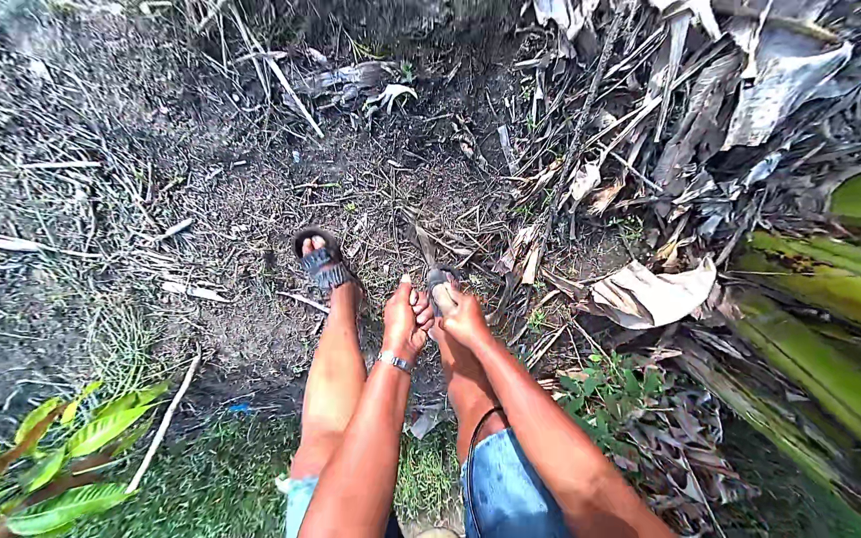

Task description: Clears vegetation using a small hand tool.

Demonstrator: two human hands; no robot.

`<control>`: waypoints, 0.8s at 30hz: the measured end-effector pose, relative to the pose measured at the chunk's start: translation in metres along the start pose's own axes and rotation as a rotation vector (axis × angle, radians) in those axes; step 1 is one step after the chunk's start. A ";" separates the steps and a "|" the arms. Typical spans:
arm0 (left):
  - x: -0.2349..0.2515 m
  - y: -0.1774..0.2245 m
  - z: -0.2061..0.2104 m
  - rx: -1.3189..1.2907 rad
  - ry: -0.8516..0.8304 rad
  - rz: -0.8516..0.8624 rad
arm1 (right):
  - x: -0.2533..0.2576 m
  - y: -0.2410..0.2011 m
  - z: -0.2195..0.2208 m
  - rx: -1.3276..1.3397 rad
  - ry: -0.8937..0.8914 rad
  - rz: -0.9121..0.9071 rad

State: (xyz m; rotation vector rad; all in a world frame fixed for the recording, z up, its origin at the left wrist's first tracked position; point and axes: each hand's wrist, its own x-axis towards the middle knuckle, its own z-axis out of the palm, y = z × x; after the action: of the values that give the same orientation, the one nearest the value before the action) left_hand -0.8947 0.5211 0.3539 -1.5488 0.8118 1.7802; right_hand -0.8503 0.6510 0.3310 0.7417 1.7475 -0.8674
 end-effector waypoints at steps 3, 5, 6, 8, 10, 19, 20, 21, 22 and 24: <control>0.001 0.028 0.018 -0.010 -0.143 0.049 | -0.009 -0.020 -0.034 0.016 0.005 -0.030; 0.005 0.054 0.027 0.022 -0.261 0.073 | -0.032 -0.037 -0.075 -0.004 0.045 -0.091; 0.009 0.069 0.030 0.050 -0.316 0.083 | -0.048 -0.049 -0.096 -0.021 0.072 -0.126; 0.013 0.099 0.037 0.137 -0.383 0.100 | -0.082 -0.077 -0.128 -0.070 0.165 -0.178; 0.012 0.125 0.035 0.229 -0.455 0.117 | -0.105 -0.105 -0.145 -0.118 0.282 -0.253; 0.002 0.253 0.013 0.285 -0.527 0.104 | 0.108 -0.281 -0.118 0.172 0.371 -0.108; 0.004 0.265 0.010 0.294 -0.512 0.112 | 0.122 -0.306 -0.101 0.190 0.397 -0.090; -0.001 0.271 0.004 0.302 -0.489 0.105 | 0.123 -0.324 -0.079 0.183 0.422 -0.057; -0.005 0.275 0.000 0.297 -0.470 0.096 | 0.117 -0.335 -0.056 0.171 0.431 -0.008; -0.004 0.293 0.004 0.269 -0.450 0.129 | 0.128 -0.359 -0.018 0.190 0.433 0.035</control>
State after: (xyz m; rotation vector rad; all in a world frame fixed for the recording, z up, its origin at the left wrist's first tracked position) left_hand -1.1294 0.3461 0.3709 -0.8938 0.8918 1.9199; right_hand -1.1876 0.4783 0.2899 1.1492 2.0386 -0.9043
